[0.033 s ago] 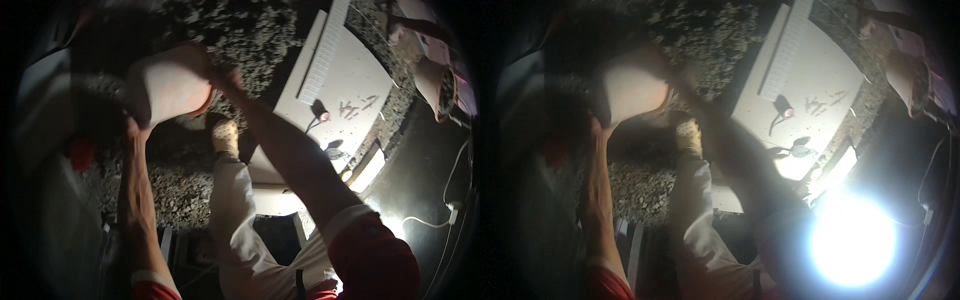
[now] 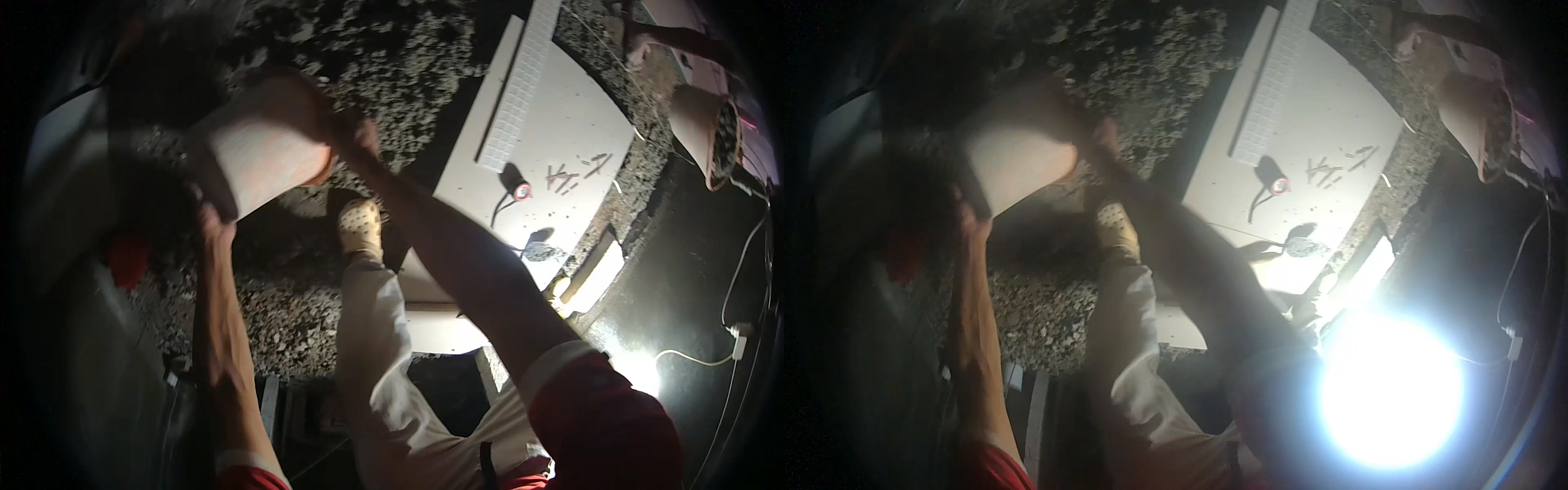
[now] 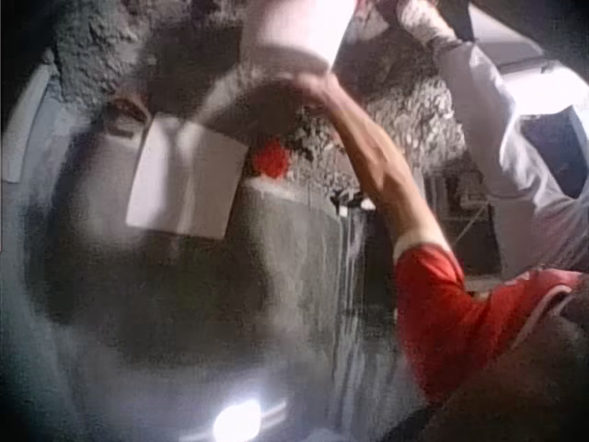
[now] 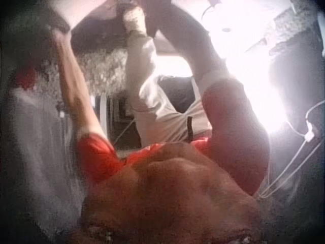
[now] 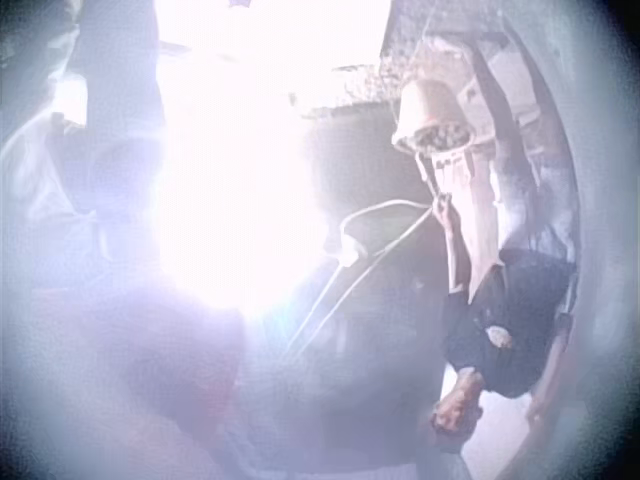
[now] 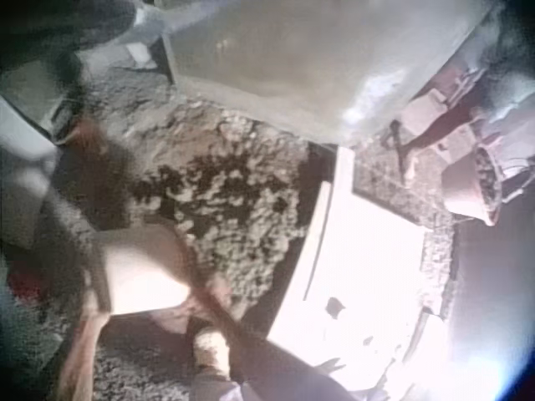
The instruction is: The person measures and marks the floor using a tape measure and string line, then uses a hammer to tap tiles into place. They adjust the string line and continue positioning tiles along the marked boundary.
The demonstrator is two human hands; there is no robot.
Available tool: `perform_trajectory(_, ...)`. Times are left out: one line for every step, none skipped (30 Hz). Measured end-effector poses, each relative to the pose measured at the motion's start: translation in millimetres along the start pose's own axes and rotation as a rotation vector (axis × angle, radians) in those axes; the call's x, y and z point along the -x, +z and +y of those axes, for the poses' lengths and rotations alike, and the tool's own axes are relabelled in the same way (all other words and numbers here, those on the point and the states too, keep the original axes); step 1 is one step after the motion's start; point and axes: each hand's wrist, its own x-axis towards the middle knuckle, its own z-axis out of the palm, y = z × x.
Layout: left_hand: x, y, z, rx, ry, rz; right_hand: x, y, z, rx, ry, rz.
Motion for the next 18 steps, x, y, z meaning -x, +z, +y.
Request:
perform_trajectory(-1.1,-21.9,1.1,0.220,-0.147,0.000,21.6,2.3,0.8,-0.230,-0.166,0.088)
perform_trajectory(5.3,-39.7,8.9,0.355,-0.185,-0.008,39.7,-2.9,-3.6,-0.353,-0.173,0.047)
perform_trajectory(20.8,-50.6,22.8,0.428,-0.176,-0.078,60.3,-16.7,-11.6,-0.276,-0.155,0.028)
perform_trajectory(49.6,-58.2,26.6,0.242,-0.046,0.025,78.2,-33.2,-19.7,-0.225,-0.200,0.021)
perform_trajectory(63.0,-54.4,36.0,0.260,0.007,-0.034,104.2,-55.0,-25.4,-0.130,-0.193,-0.003)
perform_trajectory(85.7,-46.3,27.3,0.082,0.058,-0.038,128.1,-81.5,-31.6,-0.060,-0.275,-0.001)
perform_trajectory(111.4,-36.6,16.5,-0.048,0.047,-0.003,151.2,-109.8,-37.3,-0.056,-0.167,-0.010)
perform_trajectory(122.9,-19.6,4.3,-0.156,-0.020,-0.075,169.6,-147.6,-40.7,-0.115,-0.090,-0.041)
perform_trajectory(146.4,-5.6,-16.7,-0.219,-0.057,-0.055,187.8,-185.3,-43.7,-0.159,0.013,-0.069)
perform_trajectory(161.3,17.3,-45.6,-0.335,-0.161,-0.102,204.5,-225.4,-46.3,-0.233,0.023,-0.043)
perform_trajectory(176.3,38.8,-72.0,-0.511,-0.229,-0.230,215.9,-266.6,-47.2,-0.148,0.170,0.017)
perform_trajectory(191.6,61.2,-96.3,-0.716,-0.245,-0.439,226.2,-307.1,-47.6,-0.078,0.329,0.122)
perform_trajectory(209.1,82.7,-116.9,-0.789,-0.285,-0.600,234.3,-345.9,-47.0,-0.014,0.467,0.220)
perform_trajectory(227.9,105.2,-137.3,-0.762,-0.324,-0.735,237.0,-376.2,-43.1,0.146,0.392,0.298)
perform_trajectory(247.8,129.9,-158.0,-0.722,-0.434,-0.792,239.8,-407.7,-37.4,0.299,0.160,0.343)
perform_trajectory(272.0,148.1,-173.6,-0.499,-0.576,-0.656,245.6,-431.1,-25.2,0.410,-0.407,0.311)
perform_trajectory(295.1,163.4,-185.6,-0.631,-0.629,-0.606,240.9,-453.7,-8.6,0.604,-0.464,0.350)
perform_trajectory(315.8,171.8,-192.9,-0.650,-0.630,-0.611,232.2,-470.4,13.8,0.739,-0.545,0.367)
